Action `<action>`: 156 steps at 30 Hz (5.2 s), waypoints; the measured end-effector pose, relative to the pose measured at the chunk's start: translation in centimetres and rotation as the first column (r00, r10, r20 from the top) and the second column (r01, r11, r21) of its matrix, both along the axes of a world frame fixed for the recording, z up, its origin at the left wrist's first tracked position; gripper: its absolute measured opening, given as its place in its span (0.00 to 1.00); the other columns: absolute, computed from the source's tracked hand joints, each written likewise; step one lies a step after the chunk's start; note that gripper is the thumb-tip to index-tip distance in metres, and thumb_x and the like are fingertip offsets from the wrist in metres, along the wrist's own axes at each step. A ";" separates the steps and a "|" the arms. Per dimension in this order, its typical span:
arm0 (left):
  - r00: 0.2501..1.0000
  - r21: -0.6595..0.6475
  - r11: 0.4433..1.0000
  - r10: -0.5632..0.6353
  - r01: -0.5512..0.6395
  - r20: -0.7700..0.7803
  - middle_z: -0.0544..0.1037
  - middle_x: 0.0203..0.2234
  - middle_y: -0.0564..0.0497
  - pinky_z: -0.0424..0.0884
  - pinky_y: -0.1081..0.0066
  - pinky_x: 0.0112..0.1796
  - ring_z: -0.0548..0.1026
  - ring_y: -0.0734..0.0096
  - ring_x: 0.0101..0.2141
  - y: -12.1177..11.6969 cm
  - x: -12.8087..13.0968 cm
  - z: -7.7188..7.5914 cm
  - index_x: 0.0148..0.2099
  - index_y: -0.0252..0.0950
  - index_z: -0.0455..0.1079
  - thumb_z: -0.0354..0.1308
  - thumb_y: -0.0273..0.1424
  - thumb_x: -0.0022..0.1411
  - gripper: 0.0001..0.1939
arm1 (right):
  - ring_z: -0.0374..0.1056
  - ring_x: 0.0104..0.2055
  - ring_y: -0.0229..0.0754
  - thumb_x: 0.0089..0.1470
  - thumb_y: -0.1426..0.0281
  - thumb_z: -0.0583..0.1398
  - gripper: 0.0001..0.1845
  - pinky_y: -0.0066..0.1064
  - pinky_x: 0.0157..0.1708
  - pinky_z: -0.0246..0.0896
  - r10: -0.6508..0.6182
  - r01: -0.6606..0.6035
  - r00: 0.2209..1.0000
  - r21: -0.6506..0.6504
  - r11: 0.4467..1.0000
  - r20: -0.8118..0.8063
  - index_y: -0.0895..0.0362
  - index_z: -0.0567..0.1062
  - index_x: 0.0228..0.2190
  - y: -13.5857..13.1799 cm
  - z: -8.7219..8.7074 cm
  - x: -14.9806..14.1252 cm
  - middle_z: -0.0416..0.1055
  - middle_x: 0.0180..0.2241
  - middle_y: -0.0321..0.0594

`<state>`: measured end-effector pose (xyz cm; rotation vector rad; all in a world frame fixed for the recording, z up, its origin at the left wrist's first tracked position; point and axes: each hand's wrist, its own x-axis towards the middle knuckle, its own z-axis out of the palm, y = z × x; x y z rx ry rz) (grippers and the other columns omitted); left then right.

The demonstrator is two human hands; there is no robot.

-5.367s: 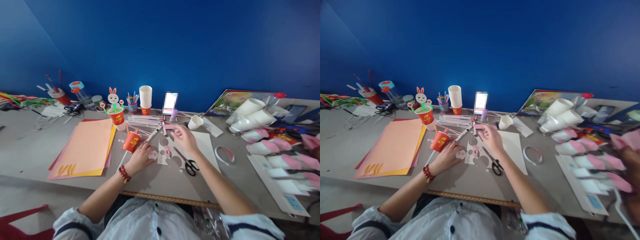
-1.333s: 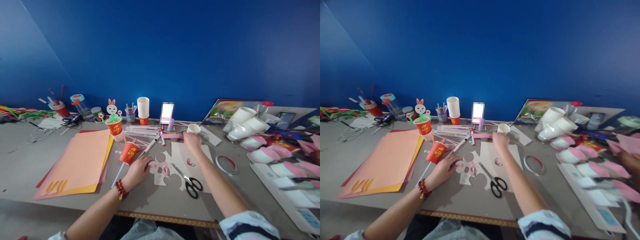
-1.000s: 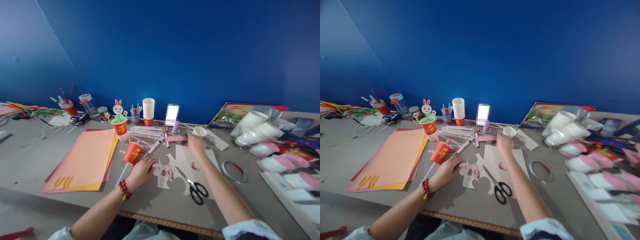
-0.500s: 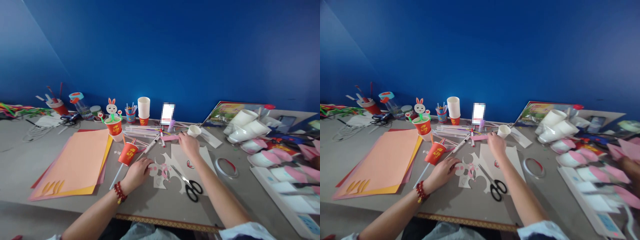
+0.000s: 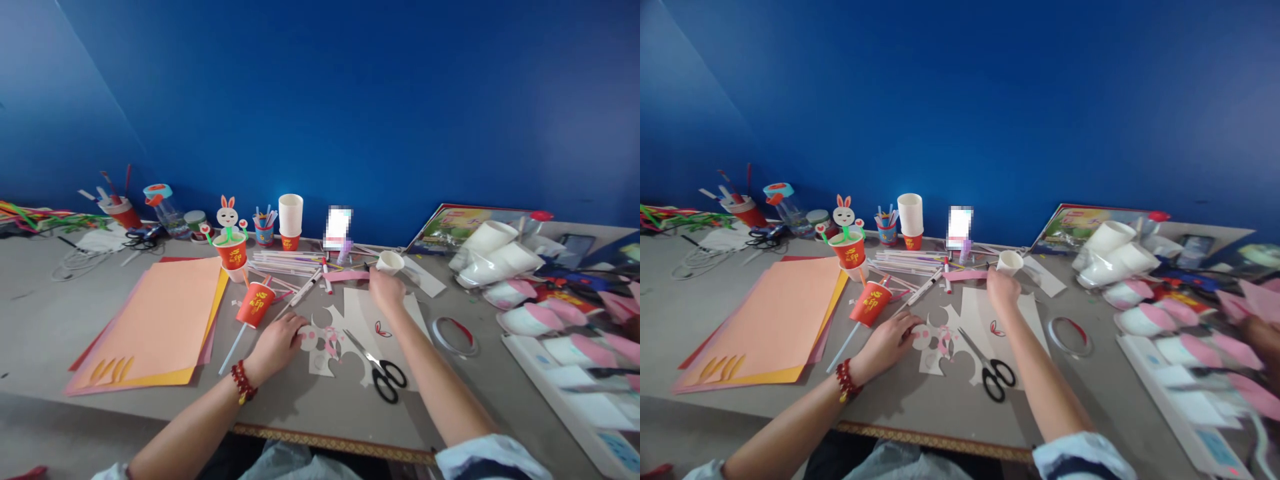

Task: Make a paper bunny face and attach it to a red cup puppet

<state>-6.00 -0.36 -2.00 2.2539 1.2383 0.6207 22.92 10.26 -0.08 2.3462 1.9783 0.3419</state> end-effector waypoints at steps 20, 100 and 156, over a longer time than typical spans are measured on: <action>0.997 0.002 1.000 0.028 -0.028 -0.068 0.75 0.44 0.44 0.73 0.64 0.45 0.77 0.61 0.43 -0.3 0.3 0.5 0.52 0.37 0.70 0.50 0.22 0.63 0.16 | 0.69 0.44 0.48 0.64 0.70 0.47 0.22 0.36 0.41 0.66 0.457 -0.105 0.733 0.579 0.809 -0.504 0.58 0.73 0.54 -0.9 2.3 1.9 0.69 0.45 0.51; 0.886 0.142 0.939 -0.234 0.312 -0.400 0.68 0.60 0.44 0.68 0.53 0.57 0.66 0.54 0.59 -2.3 -3.5 1.4 0.59 0.41 0.68 0.52 0.34 0.70 0.17 | 0.60 0.25 0.37 0.53 0.71 0.55 0.06 0.26 0.26 0.52 0.354 -0.356 0.212 0.266 0.896 -0.911 0.54 0.69 0.25 -10.7 -3.4 -11.5 0.68 0.22 0.32; 0.891 0.151 0.937 -0.238 0.316 -0.387 0.68 0.59 0.43 0.68 0.53 0.56 0.66 0.54 0.58 -2.3 -3.4 1.6 0.59 0.40 0.68 0.52 0.33 0.70 0.17 | 0.62 0.25 0.37 0.52 0.71 0.56 0.06 0.26 0.26 0.53 0.376 -0.349 0.232 0.284 0.893 -0.897 0.53 0.69 0.24 -10.8 -3.0 -11.6 0.68 0.21 0.31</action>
